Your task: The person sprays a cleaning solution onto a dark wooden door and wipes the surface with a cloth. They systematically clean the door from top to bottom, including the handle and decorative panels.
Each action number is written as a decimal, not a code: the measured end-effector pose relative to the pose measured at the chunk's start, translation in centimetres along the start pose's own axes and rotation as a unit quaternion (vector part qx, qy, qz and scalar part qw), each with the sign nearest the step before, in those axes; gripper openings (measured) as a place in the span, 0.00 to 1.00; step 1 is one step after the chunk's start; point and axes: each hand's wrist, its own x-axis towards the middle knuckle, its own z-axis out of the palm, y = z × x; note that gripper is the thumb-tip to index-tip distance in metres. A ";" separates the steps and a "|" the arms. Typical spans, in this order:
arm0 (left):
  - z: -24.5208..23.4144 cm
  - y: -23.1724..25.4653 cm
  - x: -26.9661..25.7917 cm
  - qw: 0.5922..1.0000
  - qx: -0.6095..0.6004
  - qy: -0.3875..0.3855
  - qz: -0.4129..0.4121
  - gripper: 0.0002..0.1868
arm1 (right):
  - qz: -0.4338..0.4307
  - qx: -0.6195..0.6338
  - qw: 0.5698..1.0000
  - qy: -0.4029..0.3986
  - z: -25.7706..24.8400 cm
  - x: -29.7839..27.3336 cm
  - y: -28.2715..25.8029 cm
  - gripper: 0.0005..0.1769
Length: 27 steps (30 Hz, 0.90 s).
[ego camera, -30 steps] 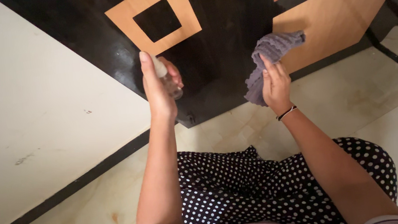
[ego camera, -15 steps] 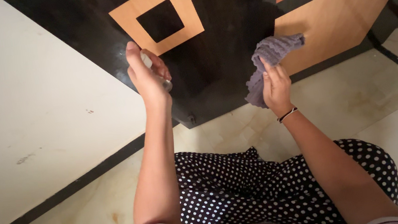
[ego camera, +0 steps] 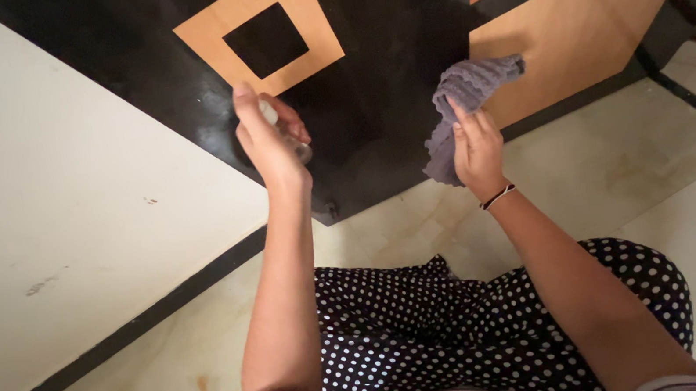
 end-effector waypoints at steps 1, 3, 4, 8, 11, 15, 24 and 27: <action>-0.2 -0.2 0.1 1.000 0.008 0.029 0.005 0.35 | -0.001 0.000 1.000 0.000 0.0 0.0 0.1 0.21; -0.9 -0.4 0.6 0.996 0.025 0.081 0.025 0.35 | 0.018 -0.002 1.000 -0.008 -0.1 0.0 0.2 0.21; -1.6 -0.3 0.9 0.993 0.034 0.104 0.041 0.35 | 0.038 -0.004 0.999 -0.017 0.0 0.0 0.3 0.21; -3.4 0.0 2.1 0.974 0.070 0.156 0.150 0.36 | 0.052 -0.002 0.998 -0.022 0.2 -0.1 0.3 0.21; -4.3 0.4 3.2 0.969 0.082 0.158 0.174 0.35 | 0.001 -0.004 1.000 -0.004 0.2 0.1 -0.1 0.20; -4.6 0.6 4.0 0.977 0.062 0.128 0.157 0.34 | 0.003 -0.001 1.000 -0.014 0.1 0.1 -0.3 0.20; -3.4 -2.2 2.3 0.985 0.079 0.089 0.128 0.34 | 0.012 -0.012 1.000 -0.019 0.1 0.0 -0.2 0.21; -1.4 -4.5 0.0 0.990 0.070 0.037 0.115 0.32 | 0.019 -0.007 1.000 -0.015 0.1 0.1 -0.3 0.21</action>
